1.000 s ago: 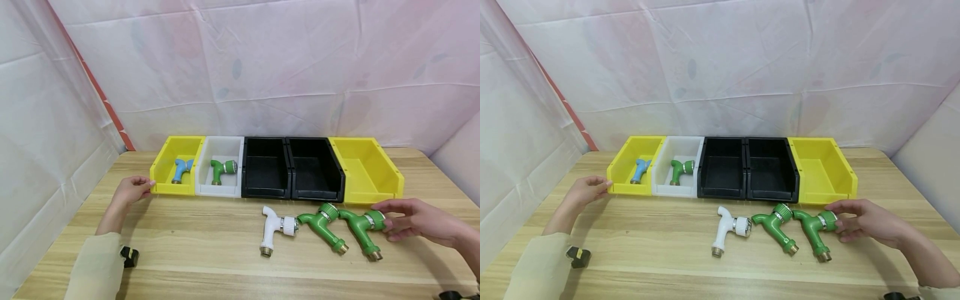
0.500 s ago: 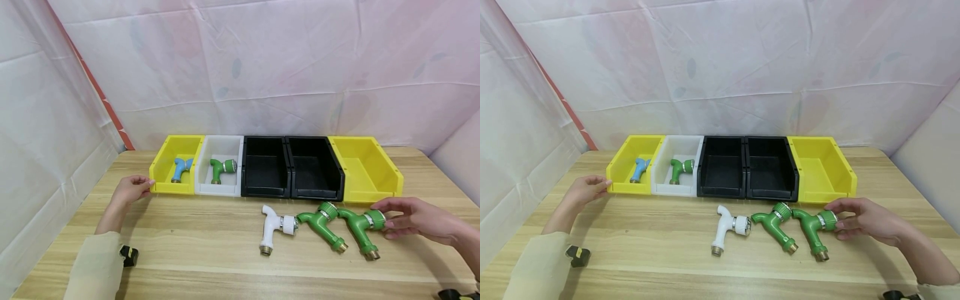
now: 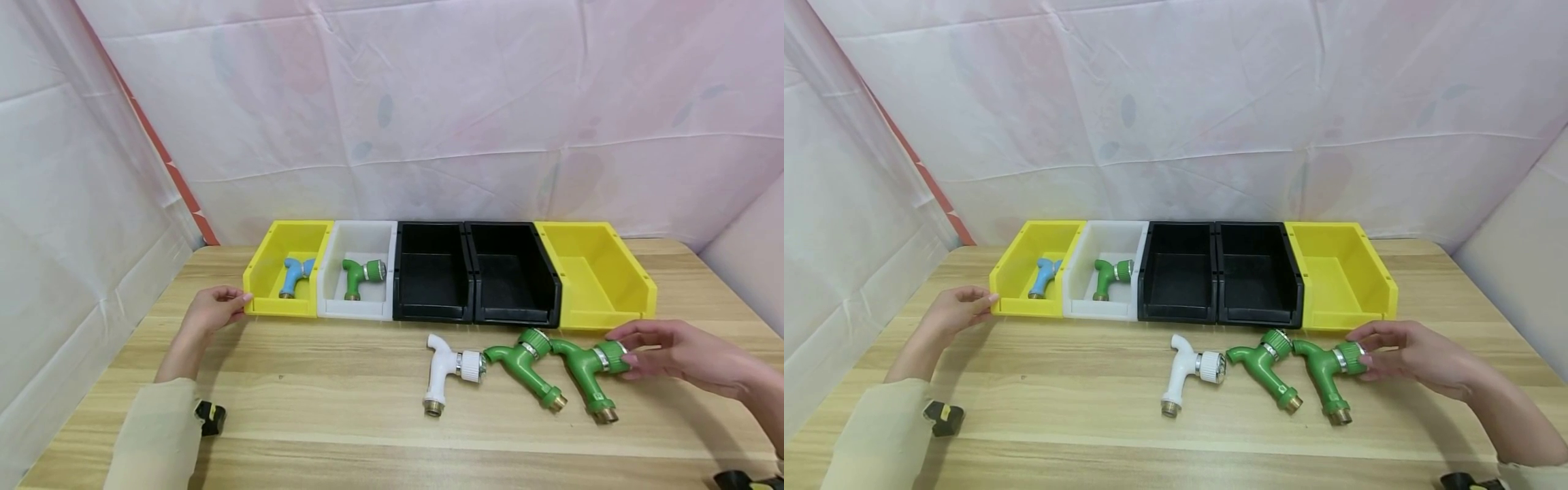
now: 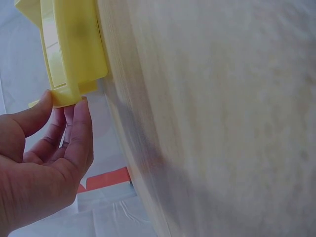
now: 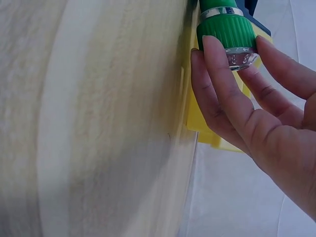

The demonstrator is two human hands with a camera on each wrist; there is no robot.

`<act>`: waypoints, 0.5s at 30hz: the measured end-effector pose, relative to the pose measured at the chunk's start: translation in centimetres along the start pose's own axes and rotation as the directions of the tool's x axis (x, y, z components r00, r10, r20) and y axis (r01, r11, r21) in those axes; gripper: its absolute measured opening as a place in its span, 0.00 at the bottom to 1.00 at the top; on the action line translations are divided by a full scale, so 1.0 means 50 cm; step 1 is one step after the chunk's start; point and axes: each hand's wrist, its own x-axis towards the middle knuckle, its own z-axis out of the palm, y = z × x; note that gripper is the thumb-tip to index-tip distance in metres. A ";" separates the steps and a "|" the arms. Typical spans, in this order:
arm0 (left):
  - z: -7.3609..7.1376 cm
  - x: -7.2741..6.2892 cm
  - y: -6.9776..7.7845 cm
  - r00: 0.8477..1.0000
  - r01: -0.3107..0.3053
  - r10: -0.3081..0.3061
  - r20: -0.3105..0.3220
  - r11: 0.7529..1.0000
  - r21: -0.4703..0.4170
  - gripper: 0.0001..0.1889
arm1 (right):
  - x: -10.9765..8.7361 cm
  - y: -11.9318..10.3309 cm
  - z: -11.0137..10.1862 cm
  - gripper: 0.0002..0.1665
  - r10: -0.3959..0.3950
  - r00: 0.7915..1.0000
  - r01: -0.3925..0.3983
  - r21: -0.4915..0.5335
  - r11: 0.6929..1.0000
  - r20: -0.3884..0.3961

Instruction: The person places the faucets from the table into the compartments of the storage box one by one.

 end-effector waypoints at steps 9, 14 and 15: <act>0.003 0.001 0.000 1.000 -0.011 0.011 -0.003 1.000 0.008 0.17 | -0.004 -0.001 0.002 0.22 0.005 0.998 -0.009 -0.068 0.998 -0.055; 0.004 0.001 -0.002 1.000 -0.012 0.012 -0.007 1.000 0.018 0.17 | -0.005 -0.001 0.004 0.22 0.019 0.997 -0.025 -0.084 0.996 -0.072; 0.004 0.000 -0.002 1.000 -0.011 0.011 -0.007 1.000 0.021 0.17 | -0.005 -0.001 0.004 0.21 0.026 0.997 -0.033 -0.091 0.995 -0.079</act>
